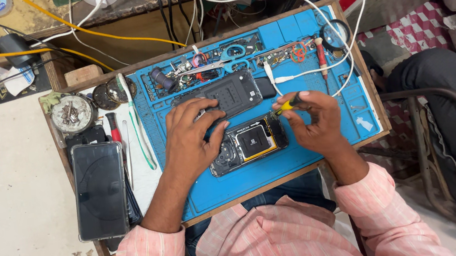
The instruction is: The person uses a screwdriver to remove screws from a disassembled smartphone on a blue mat, then picks up a second smartphone to interact with its touchscreen before returning to the first device to continue unscrewing components.
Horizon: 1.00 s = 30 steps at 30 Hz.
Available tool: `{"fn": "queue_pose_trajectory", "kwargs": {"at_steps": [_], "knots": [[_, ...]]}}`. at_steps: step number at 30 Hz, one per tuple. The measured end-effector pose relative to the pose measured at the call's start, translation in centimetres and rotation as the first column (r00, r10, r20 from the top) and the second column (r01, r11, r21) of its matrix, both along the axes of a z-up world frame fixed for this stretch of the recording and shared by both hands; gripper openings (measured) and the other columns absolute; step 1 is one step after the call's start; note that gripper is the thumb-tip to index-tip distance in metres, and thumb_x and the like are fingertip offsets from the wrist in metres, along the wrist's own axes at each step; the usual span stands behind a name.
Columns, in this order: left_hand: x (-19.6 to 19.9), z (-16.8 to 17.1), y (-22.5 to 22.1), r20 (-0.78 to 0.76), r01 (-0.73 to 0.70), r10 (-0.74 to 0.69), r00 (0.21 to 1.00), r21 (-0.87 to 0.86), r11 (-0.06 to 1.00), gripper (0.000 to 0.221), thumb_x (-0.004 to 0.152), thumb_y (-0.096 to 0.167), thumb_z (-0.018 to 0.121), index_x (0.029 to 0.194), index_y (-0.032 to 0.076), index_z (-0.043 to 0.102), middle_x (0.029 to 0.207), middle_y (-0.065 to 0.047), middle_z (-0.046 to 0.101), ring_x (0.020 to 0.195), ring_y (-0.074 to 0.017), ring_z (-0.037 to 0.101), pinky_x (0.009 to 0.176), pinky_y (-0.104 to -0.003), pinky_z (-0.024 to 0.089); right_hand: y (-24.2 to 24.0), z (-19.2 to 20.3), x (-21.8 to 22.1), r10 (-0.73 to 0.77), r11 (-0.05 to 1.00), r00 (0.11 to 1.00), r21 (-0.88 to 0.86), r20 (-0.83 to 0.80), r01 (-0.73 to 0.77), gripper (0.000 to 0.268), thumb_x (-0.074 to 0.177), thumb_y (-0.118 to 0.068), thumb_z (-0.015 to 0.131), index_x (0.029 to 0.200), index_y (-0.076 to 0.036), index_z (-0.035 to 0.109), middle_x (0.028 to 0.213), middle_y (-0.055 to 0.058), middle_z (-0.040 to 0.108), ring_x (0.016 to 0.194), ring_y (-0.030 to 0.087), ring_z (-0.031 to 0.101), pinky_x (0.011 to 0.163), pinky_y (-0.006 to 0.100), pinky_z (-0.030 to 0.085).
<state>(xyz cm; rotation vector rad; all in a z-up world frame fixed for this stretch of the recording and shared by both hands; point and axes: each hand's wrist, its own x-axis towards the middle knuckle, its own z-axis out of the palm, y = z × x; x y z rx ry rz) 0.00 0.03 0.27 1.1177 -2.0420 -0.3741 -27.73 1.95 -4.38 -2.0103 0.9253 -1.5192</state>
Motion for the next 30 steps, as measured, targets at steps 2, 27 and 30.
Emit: {"fn": "queue_pose_trajectory", "kwargs": {"at_steps": [2, 27, 30], "knots": [[0.0, 0.0, 0.0, -0.001, 0.001, -0.001, 1.0, 0.001, 1.0, 0.018, 0.086, 0.018, 0.082, 0.101, 0.009, 0.077, 0.122, -0.005, 0.068, 0.122, -0.0274, 0.06, 0.104, -0.043, 0.041, 0.0, 0.1, 0.0, -0.02, 1.0, 1.0, -0.019, 0.021, 0.021, 0.05, 0.104, 0.006, 0.061, 0.139, -0.012, 0.029, 0.118, 0.023, 0.067, 0.106, 0.032, 0.075, 0.094, 0.04, 0.065], [0.5, -0.7, -0.4, -0.016, -0.09, 0.089, 0.996, -0.065, 0.994, 0.016, 0.089, 0.018, 0.08, 0.104, 0.011, 0.08, 0.124, -0.006, 0.068, 0.123, -0.029, 0.059, 0.103, -0.045, 0.04, 0.8, 1.5, 2.0, -0.11, 0.994, 0.977, -0.003, 0.184, 0.112, 0.051, 0.111, -0.004, 0.061, 0.145, -0.018, 0.026, 0.115, 0.023, 0.067, 0.095, 0.029, 0.075, 0.089, 0.039, 0.065], [0.7, -0.7, -0.4, 0.045, -0.157, 0.159, 0.986, -0.051, 0.986, 0.021, 0.088, 0.017, 0.079, 0.108, 0.01, 0.08, 0.13, -0.01, 0.065, 0.127, -0.0323, 0.055, 0.106, -0.048, 0.037, 2.0, 0.3, 0.2, -0.15, 0.989, 0.983, 0.002, 0.107, 0.151, 0.051, 0.108, -0.004, 0.062, 0.143, -0.016, 0.026, 0.115, 0.023, 0.067, 0.092, 0.03, 0.075, 0.087, 0.039, 0.065]]}}
